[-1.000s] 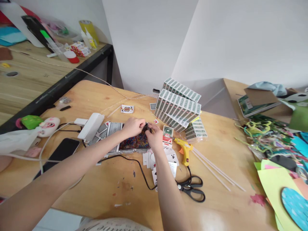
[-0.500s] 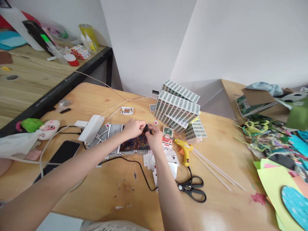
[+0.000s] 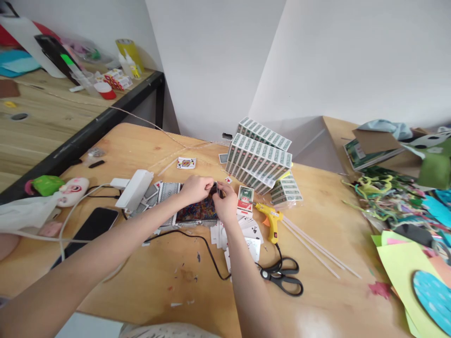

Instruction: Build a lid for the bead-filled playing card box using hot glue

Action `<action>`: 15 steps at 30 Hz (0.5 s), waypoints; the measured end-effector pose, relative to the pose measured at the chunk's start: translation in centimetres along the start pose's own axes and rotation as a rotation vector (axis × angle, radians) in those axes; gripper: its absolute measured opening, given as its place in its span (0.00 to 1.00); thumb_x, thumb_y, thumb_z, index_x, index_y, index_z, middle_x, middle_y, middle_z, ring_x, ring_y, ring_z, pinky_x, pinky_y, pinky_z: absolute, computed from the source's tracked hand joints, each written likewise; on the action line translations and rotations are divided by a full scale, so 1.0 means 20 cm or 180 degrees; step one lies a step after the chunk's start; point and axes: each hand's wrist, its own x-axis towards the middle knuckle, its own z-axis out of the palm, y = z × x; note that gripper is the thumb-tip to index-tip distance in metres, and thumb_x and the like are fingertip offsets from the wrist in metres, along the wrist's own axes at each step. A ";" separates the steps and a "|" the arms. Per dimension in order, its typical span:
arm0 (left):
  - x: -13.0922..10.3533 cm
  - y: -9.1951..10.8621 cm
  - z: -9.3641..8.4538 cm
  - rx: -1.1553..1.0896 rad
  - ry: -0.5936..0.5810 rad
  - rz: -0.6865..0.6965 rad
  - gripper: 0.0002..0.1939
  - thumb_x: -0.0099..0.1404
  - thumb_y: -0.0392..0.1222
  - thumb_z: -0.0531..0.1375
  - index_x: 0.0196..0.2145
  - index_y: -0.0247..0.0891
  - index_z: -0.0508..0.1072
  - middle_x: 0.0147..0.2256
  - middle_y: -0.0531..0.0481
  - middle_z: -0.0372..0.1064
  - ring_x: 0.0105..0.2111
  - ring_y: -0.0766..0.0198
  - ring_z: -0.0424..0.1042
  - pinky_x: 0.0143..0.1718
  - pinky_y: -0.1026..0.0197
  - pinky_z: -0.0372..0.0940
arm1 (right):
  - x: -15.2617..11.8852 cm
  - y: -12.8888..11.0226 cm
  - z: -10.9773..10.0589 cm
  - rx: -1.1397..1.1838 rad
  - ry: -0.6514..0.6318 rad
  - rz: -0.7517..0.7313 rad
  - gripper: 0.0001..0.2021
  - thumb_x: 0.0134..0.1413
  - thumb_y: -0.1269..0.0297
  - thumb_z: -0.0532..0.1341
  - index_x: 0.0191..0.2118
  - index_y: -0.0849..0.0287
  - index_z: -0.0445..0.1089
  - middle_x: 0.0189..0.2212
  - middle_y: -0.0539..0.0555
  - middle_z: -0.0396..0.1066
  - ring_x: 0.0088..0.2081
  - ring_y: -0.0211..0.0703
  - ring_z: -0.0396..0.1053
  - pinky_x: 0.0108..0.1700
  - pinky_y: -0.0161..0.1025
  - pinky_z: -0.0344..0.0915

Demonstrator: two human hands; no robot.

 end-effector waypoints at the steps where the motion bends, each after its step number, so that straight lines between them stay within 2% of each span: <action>1: 0.00 0.00 0.00 0.0002 -0.0011 0.0001 0.06 0.52 0.35 0.51 0.21 0.39 0.66 0.19 0.52 0.63 0.20 0.64 0.59 0.24 0.61 0.43 | 0.00 0.01 0.00 0.0037 0.0020 0.0007 0.15 0.40 0.72 0.57 0.36 0.60 0.75 0.44 0.57 0.74 0.48 0.47 0.70 0.55 0.46 0.62; 7: -0.01 0.00 -0.03 -0.0001 -0.0097 -0.0021 0.06 0.52 0.33 0.51 0.22 0.39 0.65 0.19 0.52 0.63 0.20 0.64 0.58 0.24 0.61 0.43 | -0.03 0.05 0.03 0.0201 0.0092 0.0076 0.16 0.44 0.71 0.57 0.40 0.59 0.75 0.47 0.55 0.72 0.50 0.46 0.68 0.55 0.46 0.62; 15: -0.01 -0.02 -0.02 -0.0060 -0.0102 -0.0015 0.06 0.54 0.35 0.52 0.22 0.39 0.64 0.20 0.52 0.62 0.21 0.64 0.58 0.24 0.61 0.43 | -0.05 0.01 0.03 -0.0499 0.0305 -0.0035 0.17 0.45 0.71 0.56 0.43 0.60 0.74 0.44 0.56 0.74 0.49 0.48 0.69 0.55 0.48 0.62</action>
